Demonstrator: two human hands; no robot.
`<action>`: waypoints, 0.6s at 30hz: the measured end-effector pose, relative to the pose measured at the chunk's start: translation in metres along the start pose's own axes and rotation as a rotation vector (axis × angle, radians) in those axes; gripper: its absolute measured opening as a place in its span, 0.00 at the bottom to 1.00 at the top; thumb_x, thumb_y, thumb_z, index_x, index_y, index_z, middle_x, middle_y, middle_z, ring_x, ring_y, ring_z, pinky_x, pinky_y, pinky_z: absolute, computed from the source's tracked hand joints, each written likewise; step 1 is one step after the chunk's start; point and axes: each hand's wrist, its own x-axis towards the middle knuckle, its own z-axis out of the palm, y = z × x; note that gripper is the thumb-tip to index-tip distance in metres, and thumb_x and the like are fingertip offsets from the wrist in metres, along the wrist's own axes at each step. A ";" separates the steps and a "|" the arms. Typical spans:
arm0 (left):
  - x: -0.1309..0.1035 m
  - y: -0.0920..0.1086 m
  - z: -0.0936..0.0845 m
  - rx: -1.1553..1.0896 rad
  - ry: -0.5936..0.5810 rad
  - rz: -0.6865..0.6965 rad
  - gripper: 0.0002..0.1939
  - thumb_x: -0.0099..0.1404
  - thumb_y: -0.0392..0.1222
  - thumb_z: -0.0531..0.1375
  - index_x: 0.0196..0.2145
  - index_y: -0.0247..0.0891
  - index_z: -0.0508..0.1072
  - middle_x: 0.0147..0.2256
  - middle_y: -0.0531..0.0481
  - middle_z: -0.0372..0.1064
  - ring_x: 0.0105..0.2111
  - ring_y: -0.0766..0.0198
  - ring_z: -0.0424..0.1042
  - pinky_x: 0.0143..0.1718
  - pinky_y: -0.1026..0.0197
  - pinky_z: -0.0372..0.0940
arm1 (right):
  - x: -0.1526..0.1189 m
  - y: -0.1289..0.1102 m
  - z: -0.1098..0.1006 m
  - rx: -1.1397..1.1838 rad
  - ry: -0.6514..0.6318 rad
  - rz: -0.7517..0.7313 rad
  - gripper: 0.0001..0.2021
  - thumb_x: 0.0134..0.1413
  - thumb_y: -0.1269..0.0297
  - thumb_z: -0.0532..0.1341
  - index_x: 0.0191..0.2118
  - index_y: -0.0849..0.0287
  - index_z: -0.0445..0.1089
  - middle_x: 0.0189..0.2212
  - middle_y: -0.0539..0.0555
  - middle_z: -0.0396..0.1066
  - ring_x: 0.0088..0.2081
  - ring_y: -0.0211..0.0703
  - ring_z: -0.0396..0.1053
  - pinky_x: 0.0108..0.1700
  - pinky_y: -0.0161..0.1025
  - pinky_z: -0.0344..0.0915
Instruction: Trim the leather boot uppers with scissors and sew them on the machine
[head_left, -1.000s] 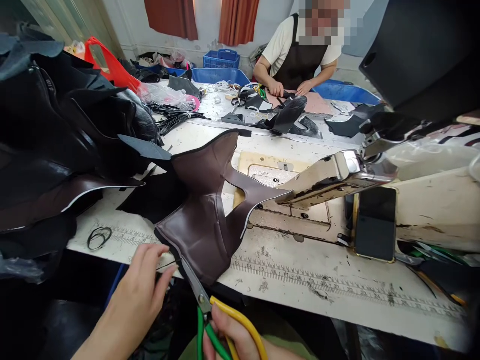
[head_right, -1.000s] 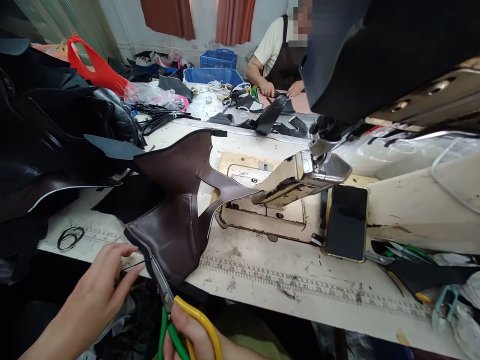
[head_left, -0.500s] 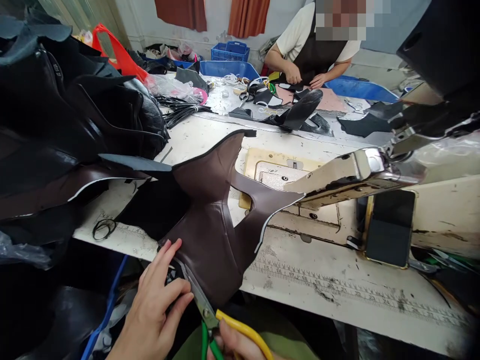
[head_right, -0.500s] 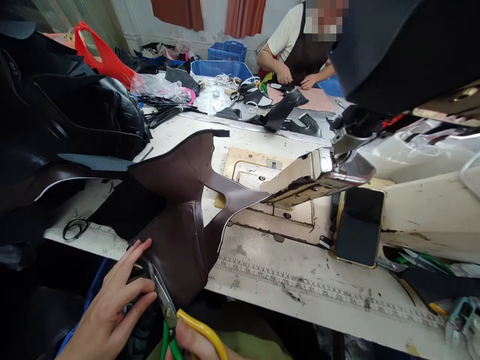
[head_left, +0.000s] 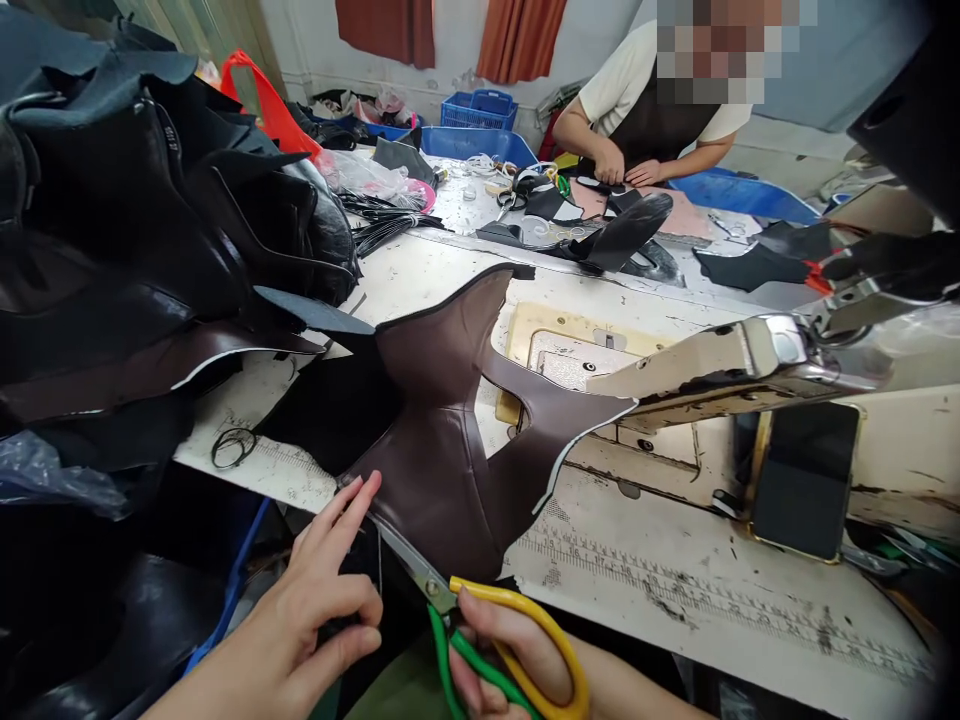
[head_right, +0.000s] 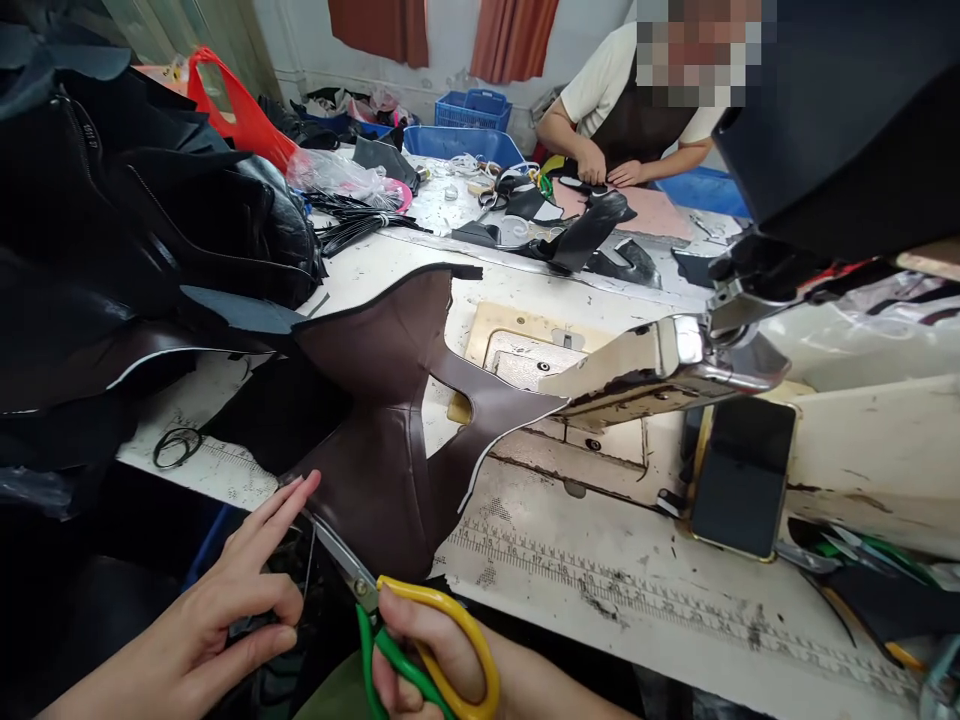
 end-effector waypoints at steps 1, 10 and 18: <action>0.000 -0.002 -0.002 -0.010 -0.015 0.023 0.15 0.70 0.42 0.51 0.27 0.40 0.71 0.71 0.51 0.30 0.69 0.45 0.33 0.59 0.38 0.56 | 0.000 -0.003 0.000 0.008 0.002 0.022 0.30 0.56 0.38 0.55 0.23 0.65 0.68 0.13 0.45 0.55 0.10 0.29 0.48 0.09 0.29 0.41; -0.003 -0.014 -0.028 -0.269 0.033 0.062 0.17 0.67 0.49 0.54 0.23 0.42 0.69 0.44 0.38 0.74 0.51 0.48 0.69 0.48 0.49 0.69 | 0.009 -0.011 0.008 -0.047 0.034 0.070 0.28 0.59 0.40 0.53 0.24 0.63 0.66 0.12 0.42 0.52 0.09 0.27 0.42 0.07 0.28 0.36; 0.017 -0.043 -0.005 0.165 0.383 -0.123 0.07 0.66 0.43 0.54 0.33 0.41 0.70 0.29 0.51 0.68 0.30 0.60 0.68 0.31 0.59 0.63 | -0.010 -0.001 0.024 -0.553 0.242 -0.117 0.33 0.57 0.32 0.49 0.26 0.61 0.69 0.17 0.47 0.58 0.17 0.31 0.56 0.17 0.29 0.49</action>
